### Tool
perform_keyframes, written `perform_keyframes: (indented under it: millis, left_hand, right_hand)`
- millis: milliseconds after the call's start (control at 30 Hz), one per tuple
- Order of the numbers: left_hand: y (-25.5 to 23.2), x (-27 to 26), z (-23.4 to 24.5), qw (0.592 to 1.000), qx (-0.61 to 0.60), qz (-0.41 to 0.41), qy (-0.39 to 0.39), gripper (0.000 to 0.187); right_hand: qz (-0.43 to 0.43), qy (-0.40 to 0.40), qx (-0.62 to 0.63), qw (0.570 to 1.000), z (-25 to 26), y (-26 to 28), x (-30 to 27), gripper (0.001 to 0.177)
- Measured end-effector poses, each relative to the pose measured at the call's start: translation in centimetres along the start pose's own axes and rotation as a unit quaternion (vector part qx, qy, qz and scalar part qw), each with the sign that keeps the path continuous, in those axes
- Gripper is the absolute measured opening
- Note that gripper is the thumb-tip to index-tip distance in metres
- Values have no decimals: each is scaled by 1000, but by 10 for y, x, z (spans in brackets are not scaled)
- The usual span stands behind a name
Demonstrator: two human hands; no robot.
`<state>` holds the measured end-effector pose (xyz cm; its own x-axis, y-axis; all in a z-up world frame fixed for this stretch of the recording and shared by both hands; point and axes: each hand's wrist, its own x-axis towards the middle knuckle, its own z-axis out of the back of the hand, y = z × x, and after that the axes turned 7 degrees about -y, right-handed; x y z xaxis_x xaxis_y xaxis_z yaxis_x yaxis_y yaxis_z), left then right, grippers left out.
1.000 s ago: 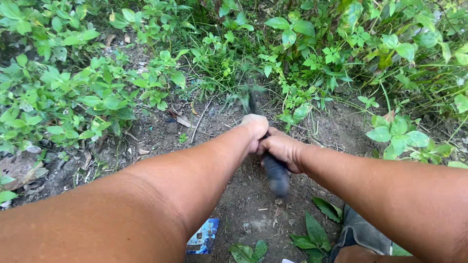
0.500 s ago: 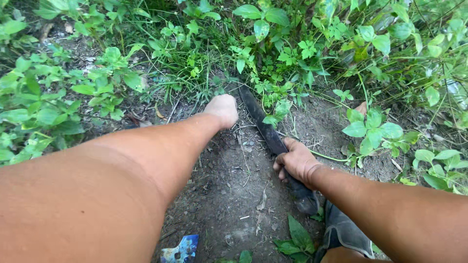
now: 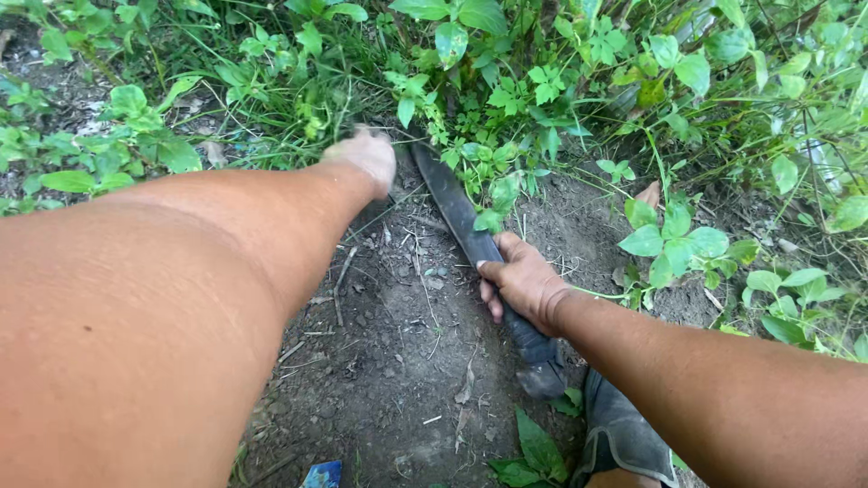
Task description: The person clears weeds from a patch of dirt by hand and using a machete, pulling up plants and using the blade to cut through roots and stems.
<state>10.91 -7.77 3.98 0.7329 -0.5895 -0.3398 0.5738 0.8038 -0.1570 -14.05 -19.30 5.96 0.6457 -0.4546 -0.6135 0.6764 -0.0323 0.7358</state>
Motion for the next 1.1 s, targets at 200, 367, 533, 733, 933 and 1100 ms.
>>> perform_keyframes:
  millis: [200, 367, 533, 733, 933, 1100]
  left_hand:
    - [37, 7, 3, 981, -122, 85, -123, 31]
    - [50, 20, -11, 978, -141, 99, -121, 33]
    - [85, 16, -18, 949, -234, 169, -129, 29]
    - [109, -19, -28, 960, 184, -164, -132, 29]
    - [46, -44, -11, 988, -47, -64, -129, 25]
    - [28, -25, 0, 996, 41, -28, -67, 54]
  right_hand:
    - [14, 19, -131, 991, -13, 26, -7, 53]
    - [29, -65, -82, 994, -29, 48, -9, 79]
    - [0, 16, -201, 980, -32, 35, -21, 77]
    - [47, -48, -129, 989, -27, 36, -7, 76]
    - [-17, 79, -181, 980, -23, 31, -6, 77]
    - [-30, 94, -154, 983, -11, 29, 5, 73]
